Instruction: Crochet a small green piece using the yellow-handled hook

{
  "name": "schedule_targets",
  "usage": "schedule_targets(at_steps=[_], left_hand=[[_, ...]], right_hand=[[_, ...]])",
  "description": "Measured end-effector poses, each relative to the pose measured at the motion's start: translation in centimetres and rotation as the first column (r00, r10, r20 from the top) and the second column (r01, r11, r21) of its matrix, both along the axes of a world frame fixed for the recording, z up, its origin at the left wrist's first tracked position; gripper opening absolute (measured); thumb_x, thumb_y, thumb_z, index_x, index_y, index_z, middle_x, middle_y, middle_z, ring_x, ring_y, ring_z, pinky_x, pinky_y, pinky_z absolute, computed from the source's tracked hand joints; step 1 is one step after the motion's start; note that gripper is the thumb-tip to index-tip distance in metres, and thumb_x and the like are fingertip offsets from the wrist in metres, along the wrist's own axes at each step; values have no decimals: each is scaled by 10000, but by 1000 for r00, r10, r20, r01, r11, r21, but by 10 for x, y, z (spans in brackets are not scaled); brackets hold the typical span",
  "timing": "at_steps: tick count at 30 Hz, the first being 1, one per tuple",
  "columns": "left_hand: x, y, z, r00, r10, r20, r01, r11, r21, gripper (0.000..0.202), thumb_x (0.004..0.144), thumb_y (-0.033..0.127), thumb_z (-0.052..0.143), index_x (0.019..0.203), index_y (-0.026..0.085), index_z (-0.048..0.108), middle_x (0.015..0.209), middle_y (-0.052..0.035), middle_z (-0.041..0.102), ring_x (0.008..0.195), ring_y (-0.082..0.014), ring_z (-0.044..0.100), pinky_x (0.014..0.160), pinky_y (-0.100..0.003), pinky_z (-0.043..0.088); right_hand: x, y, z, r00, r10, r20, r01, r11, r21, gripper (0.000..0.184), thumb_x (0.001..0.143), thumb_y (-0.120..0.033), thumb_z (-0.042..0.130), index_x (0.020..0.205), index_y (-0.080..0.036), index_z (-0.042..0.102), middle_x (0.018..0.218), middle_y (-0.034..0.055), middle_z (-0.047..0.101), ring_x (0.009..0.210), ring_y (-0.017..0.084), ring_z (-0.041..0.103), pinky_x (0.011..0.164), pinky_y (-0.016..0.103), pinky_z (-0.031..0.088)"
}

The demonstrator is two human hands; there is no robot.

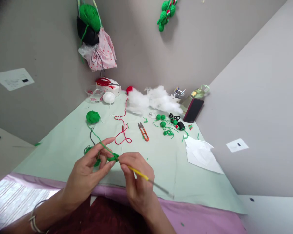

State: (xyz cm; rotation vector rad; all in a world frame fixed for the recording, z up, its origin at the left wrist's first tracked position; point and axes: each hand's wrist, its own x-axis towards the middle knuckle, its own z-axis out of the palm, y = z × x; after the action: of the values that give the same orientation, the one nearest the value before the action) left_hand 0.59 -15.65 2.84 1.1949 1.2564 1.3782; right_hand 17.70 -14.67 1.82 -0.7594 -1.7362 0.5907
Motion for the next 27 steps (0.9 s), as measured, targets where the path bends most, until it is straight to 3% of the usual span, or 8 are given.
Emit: schedule_targets(at_steps=[2, 5, 8, 12, 19, 23, 27], left_hand=[[0, 0, -1, 998, -25, 62, 26, 999, -29, 440, 866, 265, 814, 1300, 293, 753, 855, 30, 625, 671, -128, 515, 796, -320, 466], [-2, 3, -3, 959, -118, 256, 151, 982, -111, 524, 872, 330, 848, 1376, 306, 708, 886, 27, 617, 699, -126, 492, 683, -278, 427], [-4, 4, -5, 909, -189, 370, 250, 960, -125, 515, 894, 363, 842, 1386, 316, 698, 905, 27, 607, 664, -109, 427, 584, -256, 353], [-5, 5, -5, 899, -213, 383, 274, 955, -111, 500, 906, 345, 832, 1386, 305, 698, 900, 27, 600, 667, -106, 404, 584, -251, 336], [-7, 5, -7, 916, -216, 338, 270, 955, -123, 480, 931, 310, 802, 1397, 323, 690, 926, 26, 591, 718, -114, 423, 644, -249, 370], [-8, 5, -8, 927, -208, 312, 254, 960, -116, 463, 939, 322, 793, 1391, 339, 696, 934, 30, 582, 719, -111, 432, 682, -244, 405], [-8, 4, -5, 953, -174, 248, 203, 974, -98, 464, 919, 305, 800, 1373, 332, 708, 931, 33, 584, 719, -109, 472, 750, -258, 452]], right_hand=[[-2, -2, -2, 1000, -14, 10, 14, 1000, 17, 296, 1017, -88, 577, 1147, -280, 762, 1013, 71, 793, 944, 220, 737, 809, 361, 578], [-7, 0, -3, 973, -61, -224, 33, 991, -126, 249, 1060, -174, 556, 1043, -277, 783, 947, 56, 786, 834, 198, 725, 780, 358, 577], [-12, 6, 1, 875, -105, -473, -67, 941, -333, 231, 1071, -303, 596, 947, -260, 786, 905, 31, 785, 649, 138, 679, 697, 317, 573], [-15, 13, 5, 795, -104, -598, -210, 878, -431, 223, 1023, -390, 688, 892, -243, 794, 855, 15, 788, 594, 103, 669, 640, 259, 563], [-14, 13, 4, 778, -84, -622, -256, 863, -436, 223, 1017, -393, 698, 896, -236, 799, 843, 7, 775, 601, 90, 668, 637, 237, 557], [-11, 12, -1, 839, -59, -542, -195, 896, -399, 226, 1046, -356, 657, 914, -238, 798, 875, 5, 767, 642, 96, 682, 665, 246, 559], [-7, 7, -1, 927, -35, -374, -77, 956, -283, 231, 1080, -270, 585, 969, -237, 785, 895, 15, 753, 706, 119, 679, 725, 282, 574]])
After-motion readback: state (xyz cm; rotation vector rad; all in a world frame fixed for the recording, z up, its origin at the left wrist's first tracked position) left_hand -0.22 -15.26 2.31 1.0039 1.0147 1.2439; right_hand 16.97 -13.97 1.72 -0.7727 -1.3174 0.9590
